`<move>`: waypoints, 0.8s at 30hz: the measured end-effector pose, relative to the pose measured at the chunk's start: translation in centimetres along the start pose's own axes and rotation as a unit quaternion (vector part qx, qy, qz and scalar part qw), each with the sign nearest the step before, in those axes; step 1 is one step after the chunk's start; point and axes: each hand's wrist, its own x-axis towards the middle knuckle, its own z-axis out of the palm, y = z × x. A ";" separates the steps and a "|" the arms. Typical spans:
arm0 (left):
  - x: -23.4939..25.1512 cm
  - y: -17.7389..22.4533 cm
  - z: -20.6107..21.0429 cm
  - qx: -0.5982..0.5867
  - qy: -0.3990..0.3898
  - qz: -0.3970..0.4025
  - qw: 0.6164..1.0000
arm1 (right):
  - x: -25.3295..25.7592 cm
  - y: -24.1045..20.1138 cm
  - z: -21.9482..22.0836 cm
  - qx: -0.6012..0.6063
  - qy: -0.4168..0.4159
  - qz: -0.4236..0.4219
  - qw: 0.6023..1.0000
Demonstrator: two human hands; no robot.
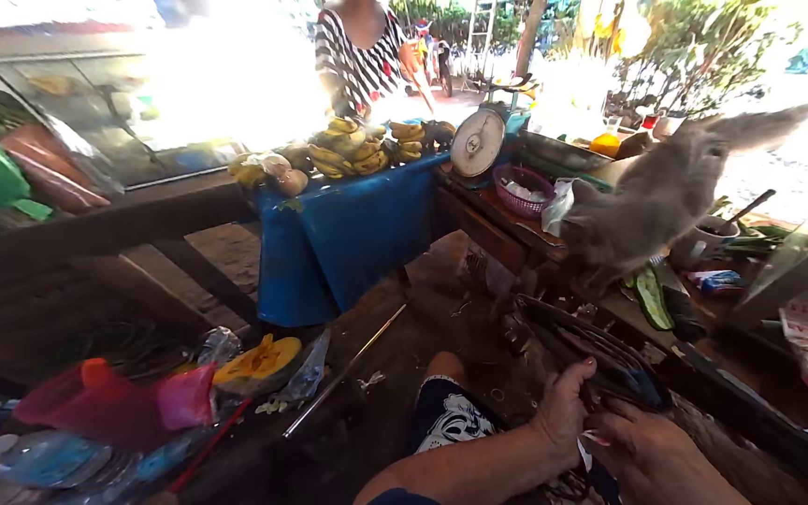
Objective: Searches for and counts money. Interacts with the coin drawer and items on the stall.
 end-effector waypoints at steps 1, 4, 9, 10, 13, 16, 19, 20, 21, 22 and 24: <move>0.0 -0.1 0.0 0.003 0.002 -0.002 1.000 | -0.1 0.0 0.0 0.004 0.004 0.004 1.000; 0.0 -0.1 0.1 0.007 0.007 -0.019 1.000 | -0.1 -0.3 0.0 0.021 0.024 0.032 0.999; -0.4 -0.4 0.3 0.004 -0.008 -0.051 0.999 | -0.2 0.4 0.5 0.007 0.059 0.039 0.997; -0.4 -0.5 0.2 0.003 -0.010 -0.054 0.999 | -0.3 0.4 0.2 0.007 0.049 0.034 0.998; -0.3 -0.6 0.1 -0.003 0.000 -0.066 0.998 | -0.7 0.0 -1.2 0.034 -0.004 0.014 0.999; -0.2 -0.2 -0.4 -0.029 -0.007 -0.049 0.998 | -1.3 -0.3 -3.1 0.134 -0.081 0.009 0.988; 0.4 0.1 -1.0 -0.038 -0.005 -0.035 0.999 | -2.2 0.4 -5.0 0.243 -0.142 0.013 0.959; 0.5 0.2 -1.3 -0.008 -0.003 -0.046 0.999 | -2.5 0.7 -5.5 0.256 -0.151 0.020 0.955; 0.6 0.2 -1.6 0.023 -0.004 -0.062 0.998 | -2.6 0.9 -6.0 0.260 -0.159 0.028 0.952; 0.6 0.3 -1.8 0.057 -0.007 -0.078 0.995 | -2.6 1.1 -6.4 0.261 -0.169 0.037 0.950; 0.4 0.4 -1.8 0.133 -0.023 -0.106 0.985 | -2.6 1.2 -6.4 0.271 -0.200 0.053 0.940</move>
